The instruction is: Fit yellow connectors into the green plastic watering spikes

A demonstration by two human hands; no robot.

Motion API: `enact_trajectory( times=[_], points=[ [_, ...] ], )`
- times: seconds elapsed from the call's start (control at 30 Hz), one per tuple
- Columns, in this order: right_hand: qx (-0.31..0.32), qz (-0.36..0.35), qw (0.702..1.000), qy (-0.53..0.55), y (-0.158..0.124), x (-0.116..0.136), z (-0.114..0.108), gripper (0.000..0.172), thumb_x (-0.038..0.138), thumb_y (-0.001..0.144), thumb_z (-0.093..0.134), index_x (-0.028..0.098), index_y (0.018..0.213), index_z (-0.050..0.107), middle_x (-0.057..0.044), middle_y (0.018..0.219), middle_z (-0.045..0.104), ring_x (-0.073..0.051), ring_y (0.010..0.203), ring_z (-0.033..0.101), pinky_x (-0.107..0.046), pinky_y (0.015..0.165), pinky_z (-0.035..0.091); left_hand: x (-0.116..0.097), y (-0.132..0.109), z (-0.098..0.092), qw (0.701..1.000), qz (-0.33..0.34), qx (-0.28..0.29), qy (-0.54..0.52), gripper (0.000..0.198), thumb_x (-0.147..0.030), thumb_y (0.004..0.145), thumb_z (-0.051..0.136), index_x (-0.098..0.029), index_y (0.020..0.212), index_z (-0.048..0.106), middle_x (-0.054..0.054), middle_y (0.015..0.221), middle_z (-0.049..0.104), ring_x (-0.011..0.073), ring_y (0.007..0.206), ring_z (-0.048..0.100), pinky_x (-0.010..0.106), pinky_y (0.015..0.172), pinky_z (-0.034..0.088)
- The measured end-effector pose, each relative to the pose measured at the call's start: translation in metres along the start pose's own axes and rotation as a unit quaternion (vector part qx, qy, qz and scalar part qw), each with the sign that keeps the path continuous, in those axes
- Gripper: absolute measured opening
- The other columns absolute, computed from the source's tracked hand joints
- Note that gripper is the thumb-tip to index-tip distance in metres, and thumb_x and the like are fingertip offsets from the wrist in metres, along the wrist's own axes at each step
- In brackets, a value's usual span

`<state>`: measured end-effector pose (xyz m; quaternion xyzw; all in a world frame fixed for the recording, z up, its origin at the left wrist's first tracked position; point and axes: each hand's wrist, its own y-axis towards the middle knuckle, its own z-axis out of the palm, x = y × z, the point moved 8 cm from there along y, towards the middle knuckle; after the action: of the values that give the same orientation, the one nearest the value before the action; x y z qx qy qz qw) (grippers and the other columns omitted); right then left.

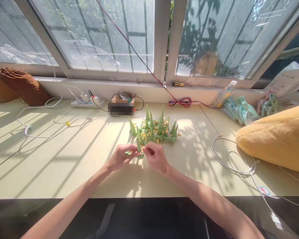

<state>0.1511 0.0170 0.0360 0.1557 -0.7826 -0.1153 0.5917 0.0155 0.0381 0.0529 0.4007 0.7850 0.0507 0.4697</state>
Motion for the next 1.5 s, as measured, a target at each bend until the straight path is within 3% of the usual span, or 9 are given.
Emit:
enact_trajectory(
  times=[0.17,0.43,0.7,0.9,1.0,1.13,1.33,1.4,1.5],
  points=[
    [0.003,-0.069,0.996,-0.058,-0.001,0.01,0.0,0.033,0.037,0.1,0.048,0.02,0.072,0.052,0.001,0.068,0.048,-0.013,0.059,0.039,-0.026,0.054,0.031,0.009,-0.001,-0.001,0.996,-0.067,0.019,-0.064,0.027,-0.036,0.09,0.066,-0.01,0.087,0.071,0.008,0.071,0.069,0.0164,0.065,0.068,0.022,0.055,0.052],
    [0.008,-0.151,0.985,-0.088,-0.004,0.019,0.0,0.029,0.034,0.103,0.046,0.02,0.08,0.059,-0.002,0.074,0.053,-0.013,0.059,0.043,-0.026,0.055,0.036,0.003,0.0,-0.003,0.997,-0.05,0.026,-0.044,0.028,-0.034,0.094,0.059,-0.012,0.083,0.069,0.004,0.066,0.062,0.0109,0.057,0.054,0.021,0.051,0.044],
    [0.017,-0.167,0.981,-0.098,-0.006,0.02,0.001,0.029,0.033,0.104,0.043,0.021,0.082,0.058,-0.004,0.078,0.057,-0.015,0.065,0.048,-0.026,0.058,0.039,0.008,-0.001,-0.001,0.991,-0.087,0.049,-0.086,0.03,-0.038,0.092,0.061,-0.011,0.084,0.071,0.006,0.07,0.066,0.0152,0.067,0.062,0.024,0.061,0.052],
    [0.019,-0.152,0.983,-0.105,-0.005,0.018,0.003,0.032,0.039,0.104,0.044,0.02,0.085,0.061,-0.003,0.077,0.056,-0.014,0.06,0.047,-0.026,0.057,0.04,0.006,0.0,-0.005,0.995,-0.076,0.051,-0.048,0.031,-0.038,0.093,0.059,-0.012,0.082,0.07,0.005,0.07,0.066,0.0137,0.063,0.06,0.023,0.056,0.049],
    [0.006,-0.139,0.983,-0.119,-0.003,0.016,0.002,0.031,0.041,0.103,0.046,0.019,0.09,0.064,-0.004,0.079,0.059,-0.013,0.057,0.047,-0.027,0.057,0.041,0.002,0.002,-0.011,0.998,-0.058,0.037,-0.017,0.03,-0.037,0.094,0.059,-0.013,0.079,0.068,0.004,0.069,0.065,0.0134,0.063,0.059,0.023,0.057,0.049],
    [-0.023,-0.11,0.983,-0.143,-0.003,0.01,-0.001,0.023,0.034,0.102,0.046,0.019,0.103,0.064,-0.005,0.086,0.064,-0.012,0.052,0.047,-0.027,0.058,0.044,0.002,0.005,-0.023,0.999,-0.039,-0.025,0.011,0.023,-0.031,0.093,0.06,-0.014,0.081,0.069,0.006,0.077,0.068,0.0144,0.07,0.062,0.025,0.064,0.053],
    [-0.023,-0.093,0.978,-0.186,-0.005,0.0,0.002,0.021,0.02,0.098,0.047,0.019,0.111,0.063,-0.006,0.094,0.069,-0.011,0.048,0.047,-0.028,0.063,0.047,0.013,0.002,-0.032,0.994,-0.064,-0.08,0.045,0.015,-0.026,0.092,0.059,-0.015,0.094,0.069,0.006,0.088,0.072,0.0154,0.077,0.066,0.026,0.07,0.056],
    [-0.005,-0.101,0.976,-0.195,-0.006,0.0,0.006,0.022,0.016,0.097,0.047,0.018,0.112,0.063,-0.008,0.101,0.07,-0.012,0.055,0.055,-0.029,0.064,0.049,0.012,0.001,-0.032,0.992,-0.061,-0.079,0.07,0.013,-0.026,0.09,0.061,-0.015,0.089,0.068,0.004,0.083,0.072,0.0154,0.076,0.065,0.025,0.069,0.054],
    [0.042,-0.125,0.968,-0.211,-0.008,0.001,0.015,0.028,0.01,0.095,0.045,0.019,0.115,0.063,-0.01,0.116,0.069,-0.019,0.085,0.069,-0.029,0.073,0.053,0.011,0.0,-0.033,0.99,-0.057,-0.08,0.103,0.013,-0.025,0.089,0.062,-0.016,0.08,0.065,0.002,0.076,0.07,0.0143,0.072,0.063,0.025,0.068,0.051]
  ],
)
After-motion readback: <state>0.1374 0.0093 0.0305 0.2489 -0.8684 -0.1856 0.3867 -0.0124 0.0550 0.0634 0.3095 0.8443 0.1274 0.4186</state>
